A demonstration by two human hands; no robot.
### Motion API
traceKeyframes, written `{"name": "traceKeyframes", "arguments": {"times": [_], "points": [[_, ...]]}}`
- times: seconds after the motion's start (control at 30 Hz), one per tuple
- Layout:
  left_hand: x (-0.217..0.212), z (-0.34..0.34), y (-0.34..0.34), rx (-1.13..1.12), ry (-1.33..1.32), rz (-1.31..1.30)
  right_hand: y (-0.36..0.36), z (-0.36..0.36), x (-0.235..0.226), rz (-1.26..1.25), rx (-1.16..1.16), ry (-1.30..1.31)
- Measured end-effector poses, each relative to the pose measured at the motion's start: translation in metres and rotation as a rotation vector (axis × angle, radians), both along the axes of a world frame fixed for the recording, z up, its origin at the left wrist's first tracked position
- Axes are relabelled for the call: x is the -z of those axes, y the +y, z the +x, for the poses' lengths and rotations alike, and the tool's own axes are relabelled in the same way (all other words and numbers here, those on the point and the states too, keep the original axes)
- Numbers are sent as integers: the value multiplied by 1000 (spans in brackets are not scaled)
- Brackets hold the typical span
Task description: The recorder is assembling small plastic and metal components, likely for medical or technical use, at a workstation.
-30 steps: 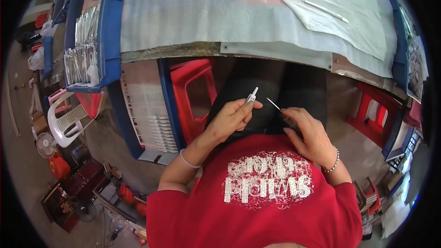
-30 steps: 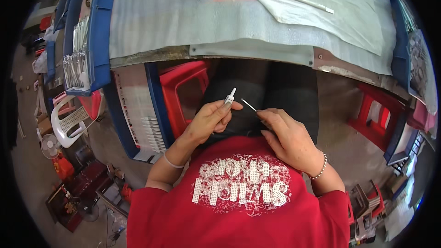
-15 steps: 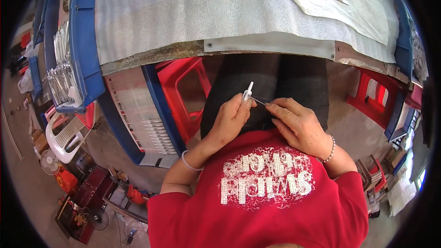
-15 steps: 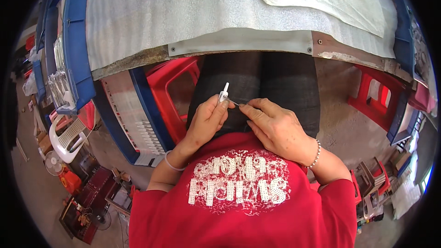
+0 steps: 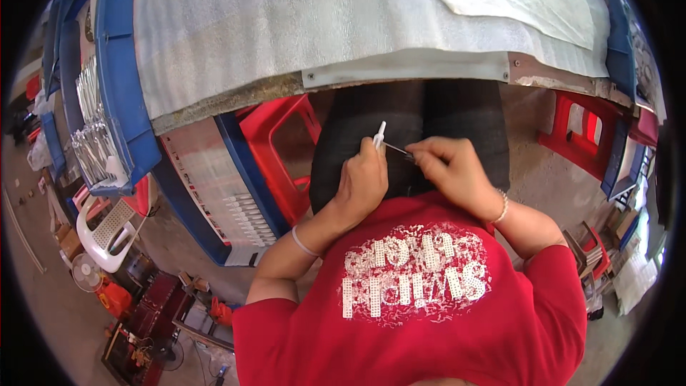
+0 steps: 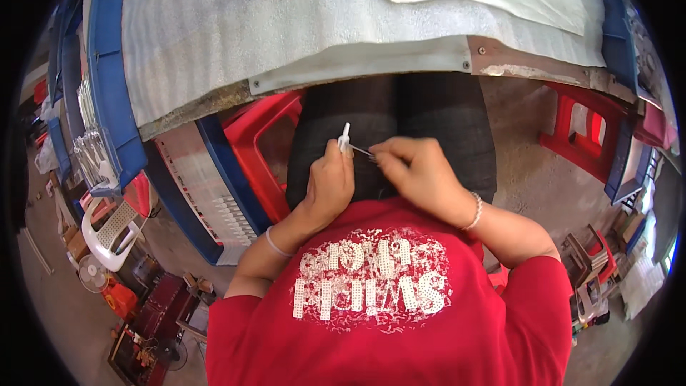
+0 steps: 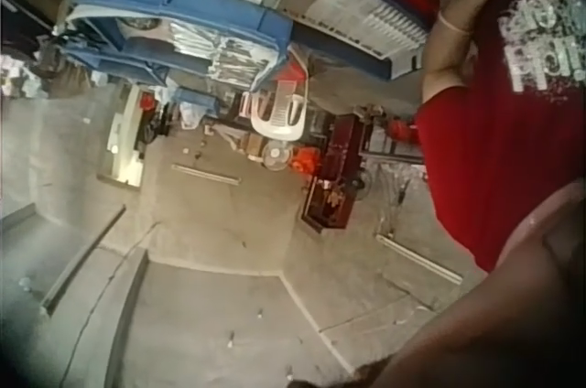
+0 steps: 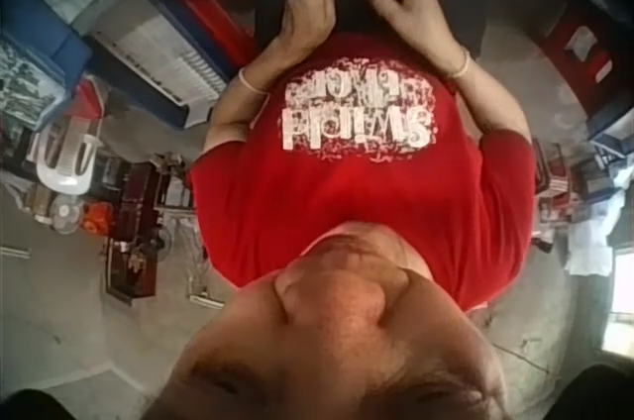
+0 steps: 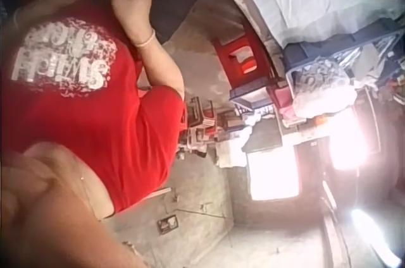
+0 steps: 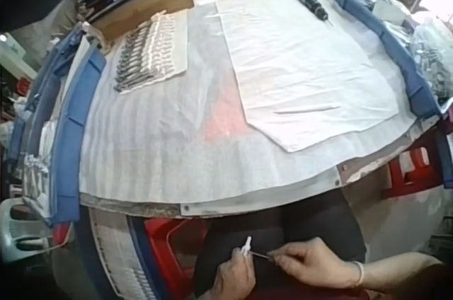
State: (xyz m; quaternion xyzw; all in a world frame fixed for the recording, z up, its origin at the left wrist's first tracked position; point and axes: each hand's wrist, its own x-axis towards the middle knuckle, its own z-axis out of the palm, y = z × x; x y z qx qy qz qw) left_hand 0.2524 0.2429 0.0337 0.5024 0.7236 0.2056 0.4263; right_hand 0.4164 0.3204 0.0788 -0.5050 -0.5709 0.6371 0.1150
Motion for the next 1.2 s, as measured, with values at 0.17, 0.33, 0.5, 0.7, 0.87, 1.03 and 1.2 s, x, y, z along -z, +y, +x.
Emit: {"name": "traceKeyframes", "arguments": {"times": [0.17, 0.33, 0.5, 0.7, 0.87, 1.03, 1.2], "points": [[10, -3, 4, 8, -141, 135, 12, -6, -31, 680, -673, -314], [7, -3, 3, -28, -109, 146, 22, -4, -7, 540, -595, -137], [20, -3, -1, 10, -64, 176, 24, -4, -5, -603, 29, 86], [20, -4, 1, -38, -196, 150, 22, -17, -25, 844, -867, -439], [25, -3, 5, -28, -127, 224, 23, -12, -10, 478, -539, -229], [25, -5, 7, 26, -42, 219, 8, -11, 18, 221, -233, -39], [18, -3, 3, 25, -42, 254, 24, -4, -7, -94, -225, 67]]}}
